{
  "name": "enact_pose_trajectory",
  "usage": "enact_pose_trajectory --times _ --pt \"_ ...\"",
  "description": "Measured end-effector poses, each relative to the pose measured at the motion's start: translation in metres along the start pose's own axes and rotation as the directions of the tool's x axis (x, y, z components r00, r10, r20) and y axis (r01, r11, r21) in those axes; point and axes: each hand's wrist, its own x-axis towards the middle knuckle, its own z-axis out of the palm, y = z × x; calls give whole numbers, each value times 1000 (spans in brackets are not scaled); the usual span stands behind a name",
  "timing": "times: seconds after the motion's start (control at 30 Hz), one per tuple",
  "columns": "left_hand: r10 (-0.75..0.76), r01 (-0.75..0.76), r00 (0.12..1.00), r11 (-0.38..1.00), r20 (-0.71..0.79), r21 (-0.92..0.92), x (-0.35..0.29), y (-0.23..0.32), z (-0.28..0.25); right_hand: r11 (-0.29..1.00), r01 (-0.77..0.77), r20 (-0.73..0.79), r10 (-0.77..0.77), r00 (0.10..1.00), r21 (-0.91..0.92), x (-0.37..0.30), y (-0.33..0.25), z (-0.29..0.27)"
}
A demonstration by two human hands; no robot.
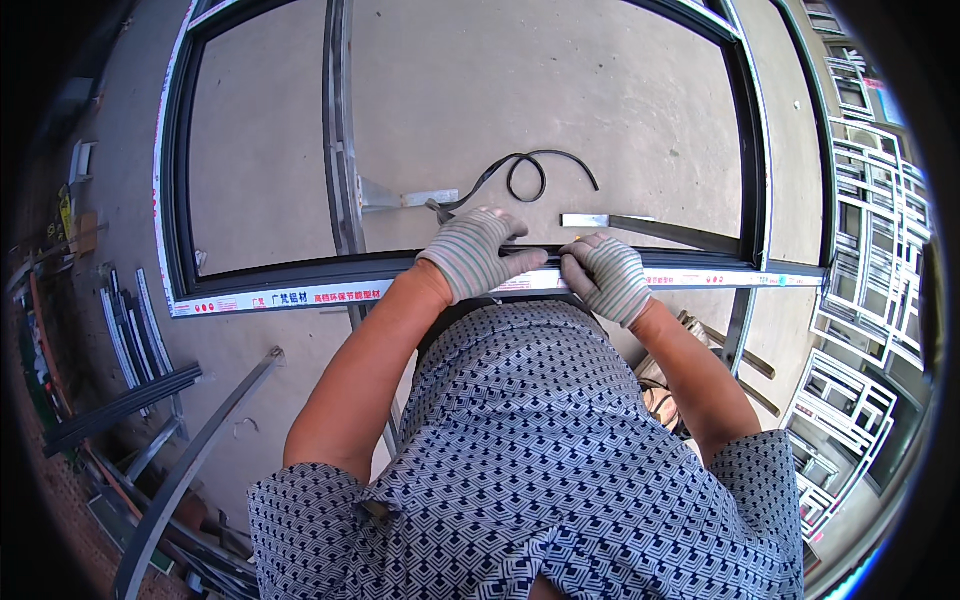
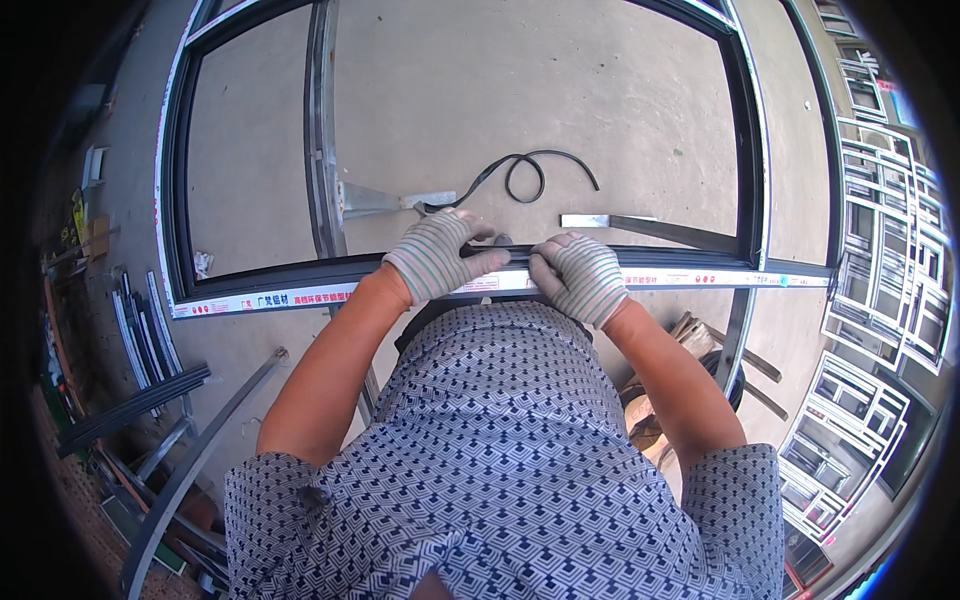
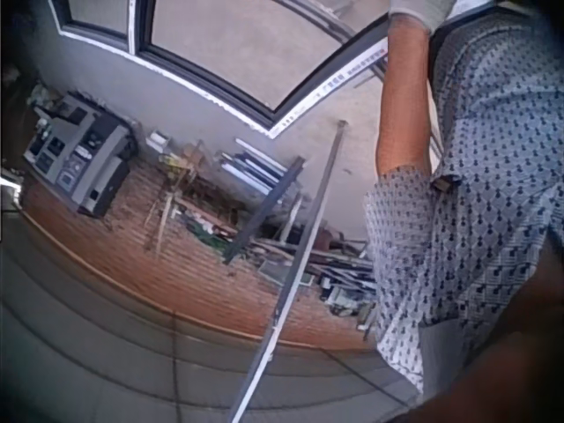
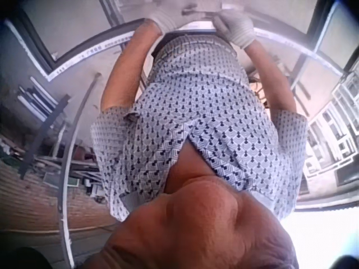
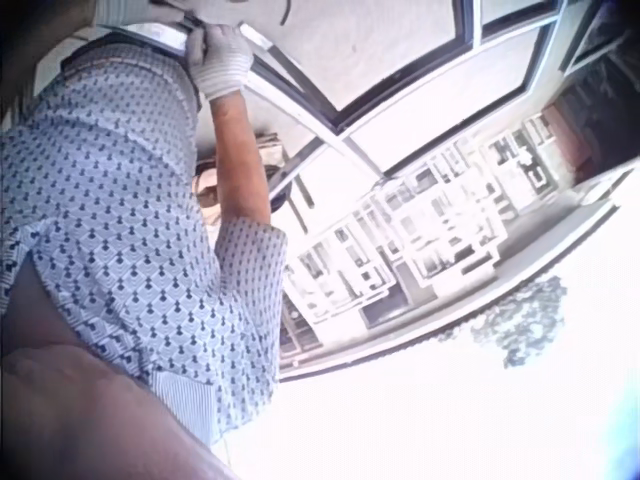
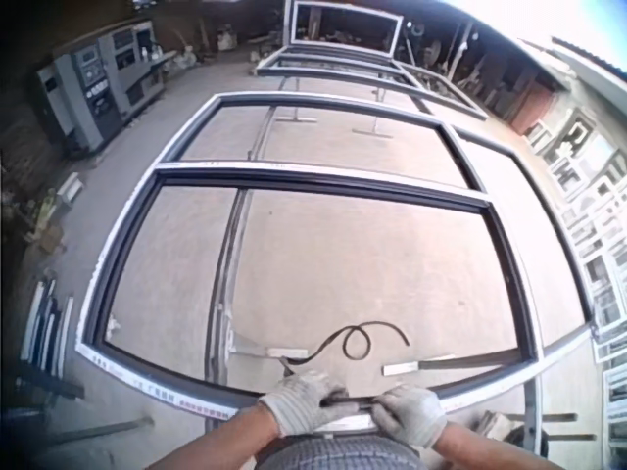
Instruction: The person installs a black rubber seal into the groove of a metal window frame. They press the seal into place along the frame's edges and use shears to trim the excess material at the corners.
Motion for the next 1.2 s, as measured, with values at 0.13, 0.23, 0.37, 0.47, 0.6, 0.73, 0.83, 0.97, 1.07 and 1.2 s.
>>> enact_pose_trajectory --times 0.13,0.23,0.37,0.47,0.6,0.73,0.83,0.97,1.07,1.2 --pt "-319 343 871 939 -373 -3 -46 -57 -31 995 -65 77 59 995 74 21 -10 -3" --pt "-430 434 700 890 -570 -138 -87 -63 -43 982 -157 196 134 971 104 59 -23 8" --pt "-431 419 549 883 -716 -210 -115 -36 -23 851 -479 613 263 745 217 116 -36 36" --pt "-410 469 513 870 -754 -153 -117 -18 -8 780 -506 662 163 732 368 138 -40 73" --pt "-428 456 501 869 -752 -191 -102 15 2 677 -536 545 232 805 504 135 -34 79" --pt "-648 660 602 733 -466 -166 -72 19 -14 389 -530 462 260 848 753 131 -34 68" --pt "-819 790 555 574 -147 -216 -41 33 -30 330 -418 376 186 908 847 111 -37 43" --pt "-874 627 484 304 53 -717 -9 8 -27 357 -386 399 39 916 851 104 -52 16" --pt "-807 54 572 -137 144 -989 14 3 -17 422 -344 403 -57 913 839 93 -51 1" --pt "-791 -295 603 -101 -104 -950 20 -12 -22 495 -301 408 -123 905 815 93 -46 -7"
